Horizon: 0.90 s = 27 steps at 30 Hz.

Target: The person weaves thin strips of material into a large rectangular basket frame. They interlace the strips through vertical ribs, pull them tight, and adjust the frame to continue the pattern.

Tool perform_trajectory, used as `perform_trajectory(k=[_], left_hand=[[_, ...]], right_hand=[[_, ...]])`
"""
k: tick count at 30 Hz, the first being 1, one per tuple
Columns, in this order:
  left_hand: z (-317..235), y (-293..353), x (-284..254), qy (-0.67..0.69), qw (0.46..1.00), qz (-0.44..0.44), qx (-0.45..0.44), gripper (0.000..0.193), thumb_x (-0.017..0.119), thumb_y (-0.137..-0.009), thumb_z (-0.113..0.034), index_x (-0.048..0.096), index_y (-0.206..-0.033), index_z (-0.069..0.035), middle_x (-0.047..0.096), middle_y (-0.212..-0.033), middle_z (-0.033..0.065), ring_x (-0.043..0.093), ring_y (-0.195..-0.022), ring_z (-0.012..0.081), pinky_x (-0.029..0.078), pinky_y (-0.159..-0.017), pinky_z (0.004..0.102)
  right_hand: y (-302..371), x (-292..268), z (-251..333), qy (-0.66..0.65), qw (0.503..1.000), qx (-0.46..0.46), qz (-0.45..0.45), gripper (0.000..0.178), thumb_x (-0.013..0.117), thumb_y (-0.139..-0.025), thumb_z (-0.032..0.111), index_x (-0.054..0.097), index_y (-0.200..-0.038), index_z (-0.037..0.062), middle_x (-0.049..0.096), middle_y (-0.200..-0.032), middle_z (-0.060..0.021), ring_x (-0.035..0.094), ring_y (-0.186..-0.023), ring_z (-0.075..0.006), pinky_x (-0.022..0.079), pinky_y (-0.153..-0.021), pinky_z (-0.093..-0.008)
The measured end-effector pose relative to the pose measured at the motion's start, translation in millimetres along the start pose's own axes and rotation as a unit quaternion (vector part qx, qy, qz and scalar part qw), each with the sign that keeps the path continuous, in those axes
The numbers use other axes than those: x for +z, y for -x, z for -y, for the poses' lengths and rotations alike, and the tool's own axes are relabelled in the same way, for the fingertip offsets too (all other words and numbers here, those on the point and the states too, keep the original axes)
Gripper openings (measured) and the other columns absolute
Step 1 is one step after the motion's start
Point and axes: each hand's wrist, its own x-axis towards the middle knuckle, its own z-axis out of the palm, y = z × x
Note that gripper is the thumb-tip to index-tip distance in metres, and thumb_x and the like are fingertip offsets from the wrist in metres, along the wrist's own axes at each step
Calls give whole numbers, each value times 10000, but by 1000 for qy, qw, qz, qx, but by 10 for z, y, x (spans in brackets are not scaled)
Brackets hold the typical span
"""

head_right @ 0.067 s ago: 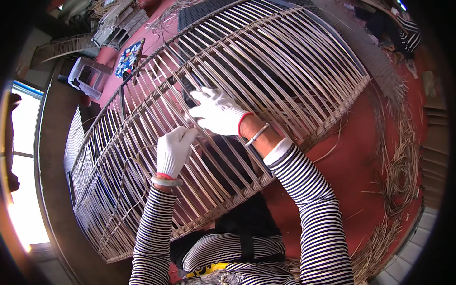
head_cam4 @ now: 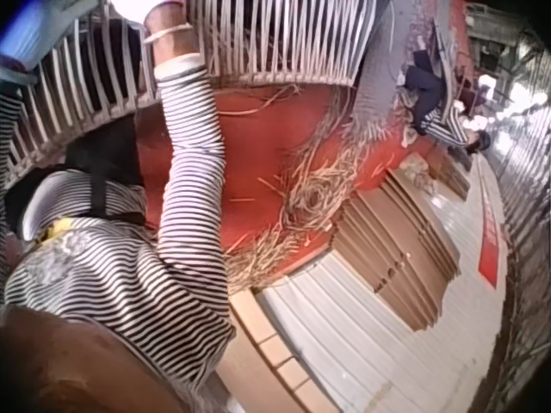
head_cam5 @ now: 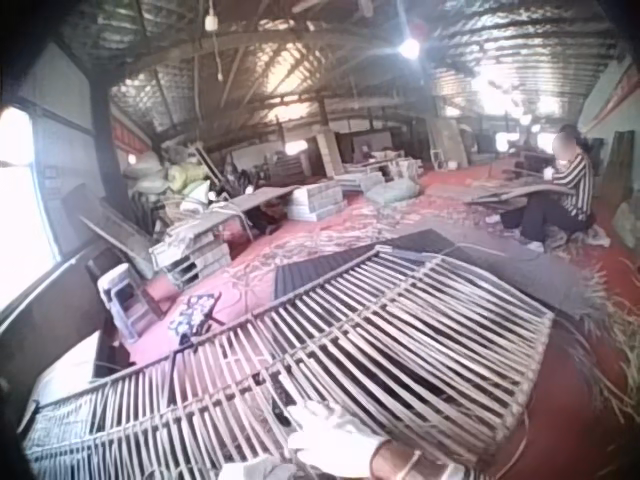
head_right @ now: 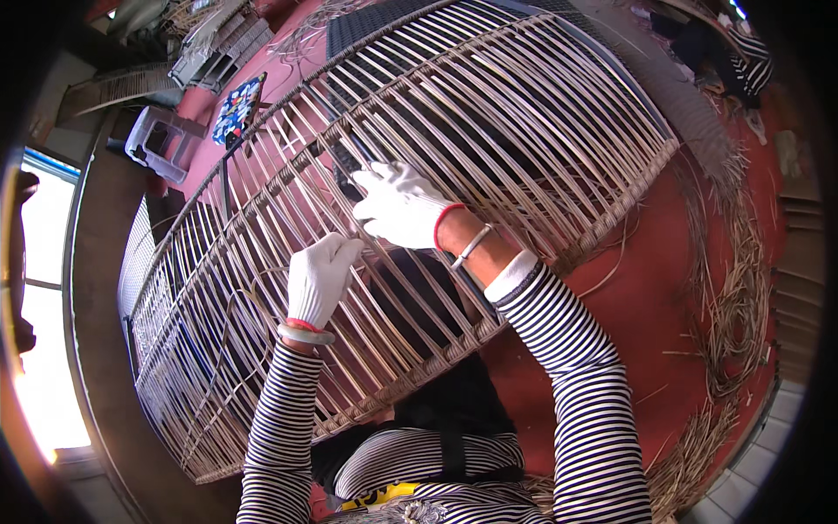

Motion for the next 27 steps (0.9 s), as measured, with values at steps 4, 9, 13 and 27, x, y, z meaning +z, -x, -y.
perform_trajectory(k=[4, 9, 13, 27], left_hand=[[-153, 157, -27, -20, 998, -52, 24, 269, 684, -1066, -347, 757, -1124, -94, 713, -656, 54, 673, -528, 165, 528, -551, 313], [-368, 5, 61, -127, 971, -105, 172, 347, 753, -1022, -375, 724, -1266, -130, 692, -630, 0, 608, -457, 111, 478, -447, 280], [-438, -208, 174, 75, 997, 1, 1, 276, 757, -1035, -308, 774, -917, -60, 656, -585, 17, 584, -456, 76, 473, -454, 277], [-542, -294, 98, 62, 995, 70, -41, 391, 657, -1088, -359, 739, -925, -13, 677, -611, 35, 633, -477, 116, 495, -478, 272]], right_hand=[[89, -344, -31, -117, 989, -39, -82, 172, 714, -895, 312, 789, -818, 177, 717, -1121, -32, 637, -1167, -238, 504, -1019, -395], [320, -675, -23, -66, 988, -9, -142, 136, 768, -880, 260, 809, -853, 133, 737, -1217, -56, 653, -1217, -241, 515, -1060, -431], [305, -517, -118, -55, 981, 82, -168, 150, 782, -893, 265, 809, -908, 119, 738, -1238, -81, 650, -1254, -251, 499, -1107, -437], [264, -409, -330, -51, 994, 22, -97, 166, 718, -945, 301, 827, -914, 180, 669, -1445, -24, 531, -1410, -267, 379, -1236, -495]])
